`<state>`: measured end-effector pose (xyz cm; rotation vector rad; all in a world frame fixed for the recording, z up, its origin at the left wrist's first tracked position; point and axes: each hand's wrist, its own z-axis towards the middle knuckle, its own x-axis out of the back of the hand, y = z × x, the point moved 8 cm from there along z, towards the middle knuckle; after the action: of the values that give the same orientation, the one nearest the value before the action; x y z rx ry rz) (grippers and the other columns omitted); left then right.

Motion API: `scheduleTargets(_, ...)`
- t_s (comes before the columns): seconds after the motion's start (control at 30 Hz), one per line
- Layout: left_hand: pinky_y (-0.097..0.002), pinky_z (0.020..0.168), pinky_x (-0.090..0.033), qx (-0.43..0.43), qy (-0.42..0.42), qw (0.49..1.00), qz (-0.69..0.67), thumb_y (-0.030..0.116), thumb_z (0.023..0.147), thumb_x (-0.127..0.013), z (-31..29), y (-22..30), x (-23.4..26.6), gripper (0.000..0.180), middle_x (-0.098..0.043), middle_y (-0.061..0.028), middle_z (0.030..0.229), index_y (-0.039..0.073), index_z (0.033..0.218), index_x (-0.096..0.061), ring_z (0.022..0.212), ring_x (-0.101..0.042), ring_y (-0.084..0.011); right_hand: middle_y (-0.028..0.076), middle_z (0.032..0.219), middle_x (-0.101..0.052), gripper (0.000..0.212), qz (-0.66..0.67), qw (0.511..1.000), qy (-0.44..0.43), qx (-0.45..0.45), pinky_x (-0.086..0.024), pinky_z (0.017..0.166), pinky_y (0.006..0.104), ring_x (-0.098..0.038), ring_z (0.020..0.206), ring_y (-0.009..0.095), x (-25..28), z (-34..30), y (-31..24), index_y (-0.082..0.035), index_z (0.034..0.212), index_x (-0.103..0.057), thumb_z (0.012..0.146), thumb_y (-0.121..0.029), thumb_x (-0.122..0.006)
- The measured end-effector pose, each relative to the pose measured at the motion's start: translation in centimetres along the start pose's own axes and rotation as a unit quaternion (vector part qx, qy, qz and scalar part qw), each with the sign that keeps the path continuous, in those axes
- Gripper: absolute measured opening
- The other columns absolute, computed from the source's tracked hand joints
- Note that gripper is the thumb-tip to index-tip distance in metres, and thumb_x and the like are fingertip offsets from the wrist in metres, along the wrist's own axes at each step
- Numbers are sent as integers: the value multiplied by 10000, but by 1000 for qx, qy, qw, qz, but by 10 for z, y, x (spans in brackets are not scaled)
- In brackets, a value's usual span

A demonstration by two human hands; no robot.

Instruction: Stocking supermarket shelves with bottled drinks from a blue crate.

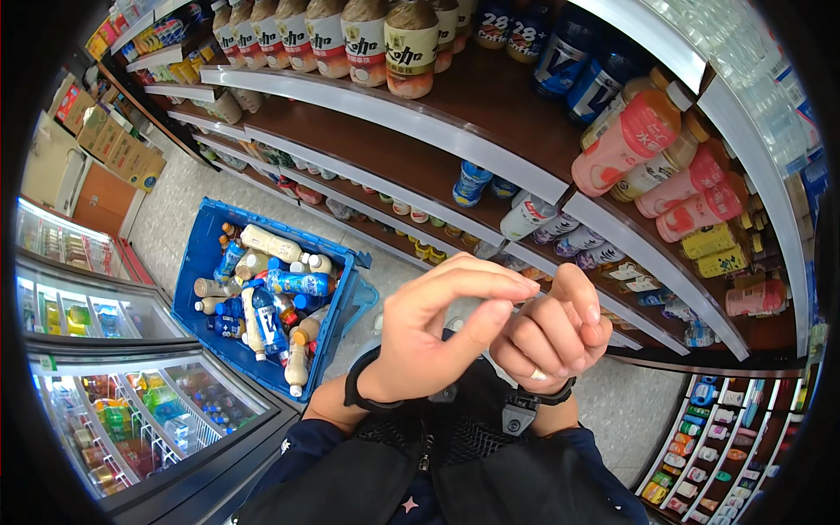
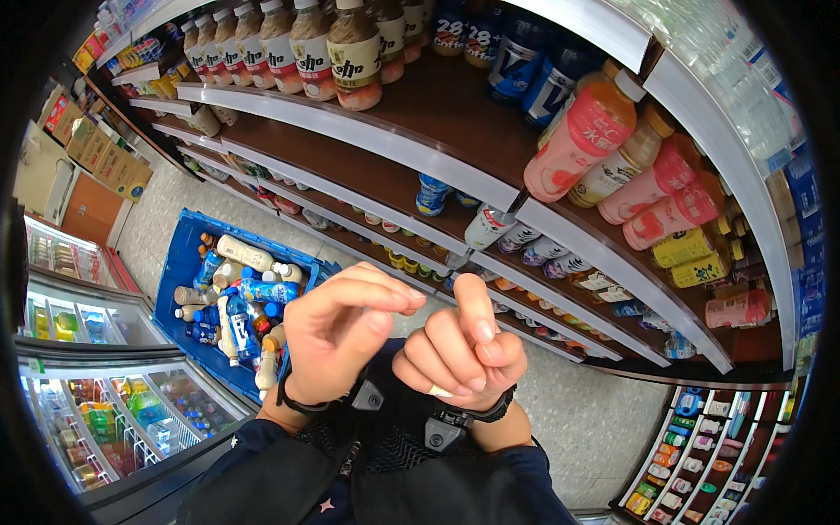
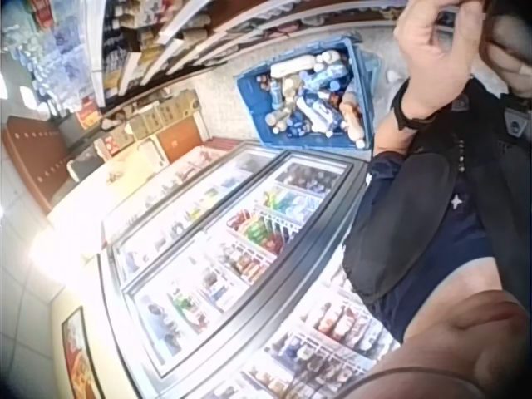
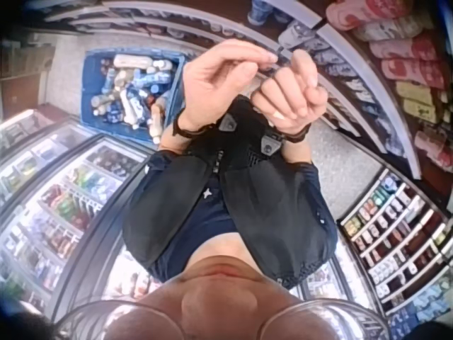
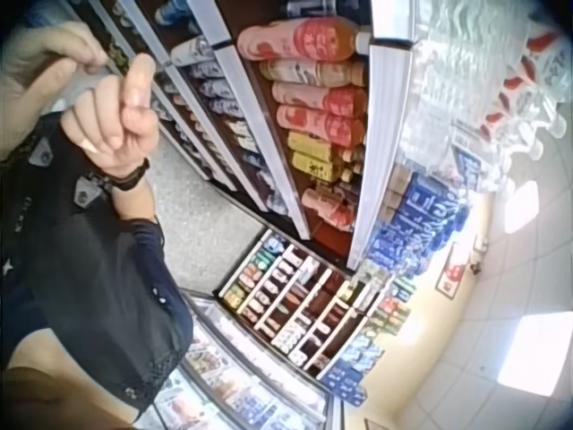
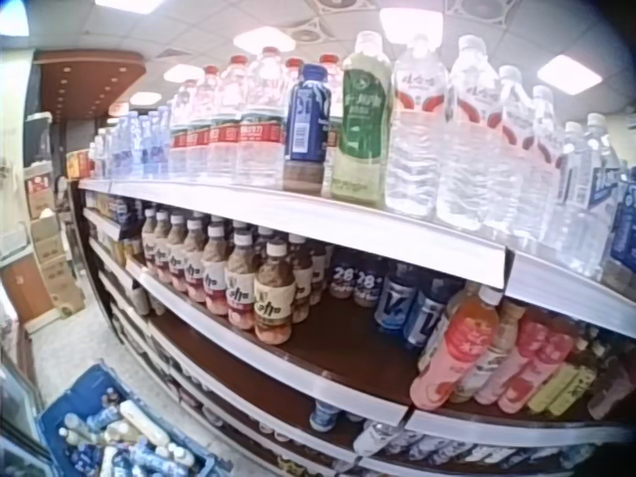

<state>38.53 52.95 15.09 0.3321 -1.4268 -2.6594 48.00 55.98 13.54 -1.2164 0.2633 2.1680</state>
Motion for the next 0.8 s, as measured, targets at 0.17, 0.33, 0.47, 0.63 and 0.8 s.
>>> scheduleTargets(0.17, -341, 817, -496, 122, 28, 973, -194, 116, 936, -565, -3, -22, 6, 197, -651, -196, 1025, -44, 1032, -630, 888, -606, -211, -16, 641, -477, 74, -20, 1000, 12, -4, -348, 590, 261, -444, 567, 94, 1, 0, 2, -144, 926, -434, 930, -149, -507)
scheduleTargets(0.33, -338, 818, -495, 118, 23, 973, -195, 122, 936, -567, -1, -22, 7, 217, -650, -199, 1050, -46, 1055, -637, 893, -604, -209, -21, 636, -475, 87, -22, 999, 32, -8, -340, 589, 259, -440, 568, 93, 6, 0, 4, -140, 925, -451, 916, -142, -538)
scheduleTargets(0.47, -336, 823, -492, 121, 14, 976, -179, 145, 937, -572, 1, -24, 8, 250, -650, -201, 1069, -52, 1077, -638, 897, -602, -209, -25, 633, -476, 90, -24, 999, 34, -12, -341, 589, 259, -439, 568, 93, 10, 1, 4, -138, 916, -464, 910, -144, -554)
scheduleTargets(0.63, -340, 835, -485, 130, 28, 973, -188, 172, 938, -580, 4, -28, 8, 244, -654, -188, 1033, -45, 1024, -646, 896, -600, -207, -32, 617, -485, 155, -37, 998, 53, -5, -341, 577, 250, -446, 560, 88, 16, 1, 6, -135, 877, -470, 896, -204, -607)
scheduleTargets(0.8, -283, 761, -476, 52, -15, 983, -178, 120, 949, -575, 6, -31, 15, 151, -629, -120, 889, -13, 878, -585, 842, -601, -163, -30, 598, -490, 213, -51, 995, 82, -20, -341, 574, 249, -443, 547, 87, 20, 3, 10, -131, 832, -455, 888, -243, -627)
